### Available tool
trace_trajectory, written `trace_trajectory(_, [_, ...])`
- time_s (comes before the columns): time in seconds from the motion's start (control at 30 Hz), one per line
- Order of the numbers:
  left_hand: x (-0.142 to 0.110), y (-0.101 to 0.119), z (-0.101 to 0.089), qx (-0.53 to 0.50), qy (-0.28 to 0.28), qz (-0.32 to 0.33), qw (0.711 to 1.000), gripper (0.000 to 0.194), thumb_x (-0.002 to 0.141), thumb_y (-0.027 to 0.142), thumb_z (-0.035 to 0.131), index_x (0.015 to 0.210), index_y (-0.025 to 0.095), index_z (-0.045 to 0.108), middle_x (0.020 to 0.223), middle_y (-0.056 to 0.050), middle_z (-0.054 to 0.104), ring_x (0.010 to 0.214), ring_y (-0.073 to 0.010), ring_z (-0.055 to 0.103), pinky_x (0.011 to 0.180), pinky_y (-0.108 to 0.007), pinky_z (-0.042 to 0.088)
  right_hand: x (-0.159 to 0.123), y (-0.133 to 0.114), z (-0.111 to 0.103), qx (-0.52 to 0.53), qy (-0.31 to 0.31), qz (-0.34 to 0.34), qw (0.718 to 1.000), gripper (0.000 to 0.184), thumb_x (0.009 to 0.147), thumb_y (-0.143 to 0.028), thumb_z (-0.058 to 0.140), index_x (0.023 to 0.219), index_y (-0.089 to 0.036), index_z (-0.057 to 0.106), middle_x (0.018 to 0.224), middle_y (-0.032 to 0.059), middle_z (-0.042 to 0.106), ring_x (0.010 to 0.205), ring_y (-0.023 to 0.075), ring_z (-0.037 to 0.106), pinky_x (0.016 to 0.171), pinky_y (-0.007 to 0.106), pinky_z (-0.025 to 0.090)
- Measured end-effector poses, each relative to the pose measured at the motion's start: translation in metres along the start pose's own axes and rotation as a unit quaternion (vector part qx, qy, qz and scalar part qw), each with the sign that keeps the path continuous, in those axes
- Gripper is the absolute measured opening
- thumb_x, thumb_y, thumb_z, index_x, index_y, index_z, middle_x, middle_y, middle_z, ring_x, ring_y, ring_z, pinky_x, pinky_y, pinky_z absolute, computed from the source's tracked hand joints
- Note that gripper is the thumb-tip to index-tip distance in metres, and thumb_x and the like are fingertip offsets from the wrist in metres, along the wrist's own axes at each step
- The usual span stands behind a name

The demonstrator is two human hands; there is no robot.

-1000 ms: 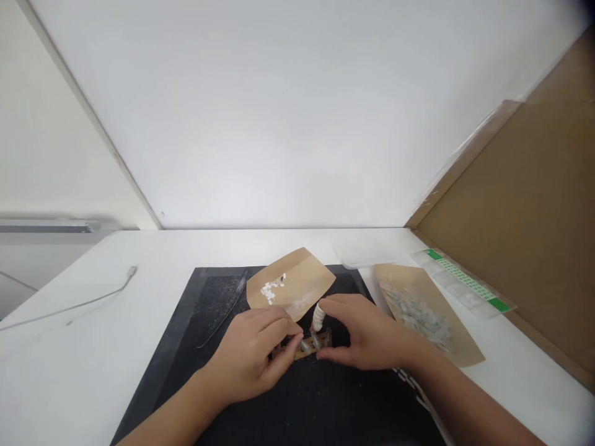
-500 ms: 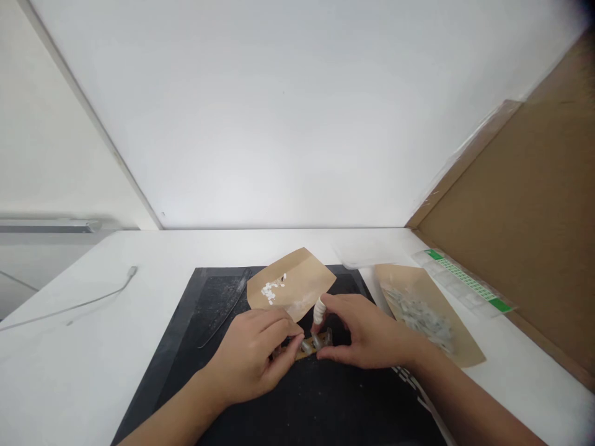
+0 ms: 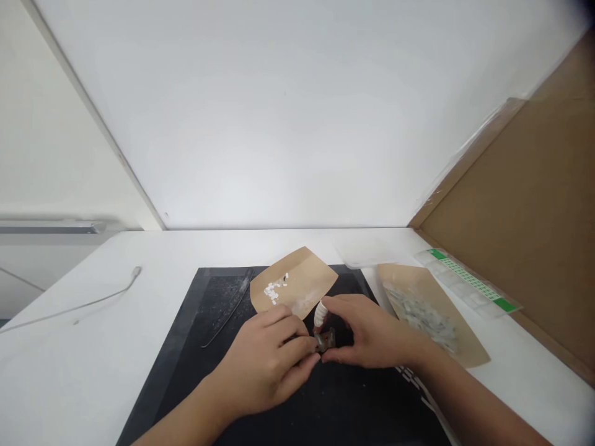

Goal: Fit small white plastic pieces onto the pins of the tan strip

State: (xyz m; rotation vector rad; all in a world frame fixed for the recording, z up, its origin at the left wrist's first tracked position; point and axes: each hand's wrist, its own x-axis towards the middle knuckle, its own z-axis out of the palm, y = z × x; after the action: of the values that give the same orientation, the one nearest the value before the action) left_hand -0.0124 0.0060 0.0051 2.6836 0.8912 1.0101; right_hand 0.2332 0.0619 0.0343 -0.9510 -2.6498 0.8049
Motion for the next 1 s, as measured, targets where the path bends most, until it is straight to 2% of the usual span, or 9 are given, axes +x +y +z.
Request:
trace_trajectory(0.13, [0.001,0.000,0.001,0.013,-0.027,-0.012,0.999,0.010,0.096,0.026,0.066,0.102,0.020,0.071,0.099,-0.006,0.072,0.085,-0.0230,0.061,0.075,-0.039,0.053,-0.001,0.001,-0.002,-0.005,0.006,-0.011,1.000,0.046,0.071,-0.046,0.090,0.101,-0.023,0.064,0.097,-0.0002,0.072,0.088,0.0202,0.066,0.080,0.031,0.045])
trace_trajectory(0.27, [0.001,0.002,0.005,0.008,-0.026,-0.023,0.999,0.017,0.096,0.031,0.068,0.109,0.021,0.072,0.106,-0.007,0.072,0.093,-0.0253,0.063,0.080,-0.041,0.056,-0.003,0.001,-0.006,-0.017,0.050,-0.032,0.998,0.037,0.083,-0.047,0.078,0.106,-0.022,0.063,0.100,0.0028,0.071,0.091,0.0209,0.066,0.082,0.033,0.048])
trace_trajectory(0.33, [0.000,0.004,0.009,0.021,-0.021,-0.025,0.999,0.023,0.096,0.031,0.069,0.116,0.022,0.071,0.116,-0.008,0.071,0.099,-0.0263,0.064,0.084,-0.043,0.058,-0.003,0.003,-0.006,-0.040,0.091,-0.029,0.995,0.029,0.089,-0.043,0.072,0.107,-0.022,0.063,0.101,0.0046,0.072,0.090,0.0211,0.065,0.081,0.033,0.048])
trace_trajectory(0.43, [-0.002,0.007,0.018,0.059,-0.004,-0.020,0.998,0.027,0.096,0.033,0.068,0.121,0.022,0.071,0.126,-0.009,0.070,0.103,-0.0264,0.067,0.085,-0.043,0.060,-0.001,0.012,-0.004,-0.085,0.184,-0.018,0.979,0.029,0.092,-0.038,0.069,0.116,-0.023,0.062,0.112,0.0074,0.072,0.093,0.0220,0.066,0.081,0.034,0.050])
trace_trajectory(0.53, [-0.004,0.009,0.026,0.093,0.005,-0.005,0.996,0.029,0.098,0.034,0.068,0.124,0.022,0.071,0.123,-0.007,0.073,0.101,-0.0249,0.069,0.084,-0.040,0.062,0.000,0.020,-0.002,-0.119,0.269,-0.015,0.956,0.032,0.093,-0.035,0.067,0.122,-0.026,0.060,0.122,0.0073,0.071,0.097,0.0230,0.066,0.083,0.037,0.052])
trace_trajectory(0.6, [-0.003,0.010,0.029,0.110,0.003,0.005,0.994,0.028,0.100,0.032,0.066,0.125,0.022,0.071,0.119,-0.005,0.076,0.100,-0.0235,0.069,0.082,-0.038,0.062,0.000,0.021,-0.002,-0.134,0.299,-0.011,0.945,0.032,0.093,-0.033,0.067,0.124,-0.027,0.060,0.122,0.0065,0.071,0.097,0.0237,0.066,0.085,0.038,0.053])
trace_trajectory(0.7, [-0.001,0.012,0.031,0.126,0.007,0.013,0.992,0.021,0.101,0.026,0.064,0.119,0.020,0.073,0.116,-0.004,0.078,0.094,-0.0213,0.070,0.079,-0.036,0.063,-0.002,0.018,-0.003,-0.143,0.315,-0.020,0.938,0.033,0.092,-0.031,0.067,0.124,-0.027,0.059,0.125,0.0058,0.071,0.097,0.0238,0.066,0.085,0.039,0.054])
trace_trajectory(0.87, [-0.002,0.015,0.038,0.159,0.031,0.013,0.987,0.015,0.101,0.018,0.062,0.109,0.014,0.075,0.113,-0.005,0.079,0.084,-0.0199,0.068,0.072,-0.036,0.062,-0.003,0.013,-0.003,-0.123,0.309,-0.030,0.943,0.033,0.092,-0.030,0.066,0.124,-0.028,0.058,0.128,0.0049,0.070,0.094,0.0227,0.065,0.084,0.039,0.053])
trace_trajectory(1.0, [-0.004,0.016,0.044,0.173,0.043,0.017,0.984,0.015,0.102,0.015,0.061,0.107,0.011,0.075,0.107,-0.007,0.079,0.082,-0.0201,0.068,0.071,-0.035,0.063,-0.003,0.010,-0.001,-0.105,0.309,-0.017,0.945,0.034,0.092,-0.030,0.066,0.124,-0.027,0.059,0.128,0.0043,0.070,0.082,0.0196,0.062,0.076,0.036,0.052])
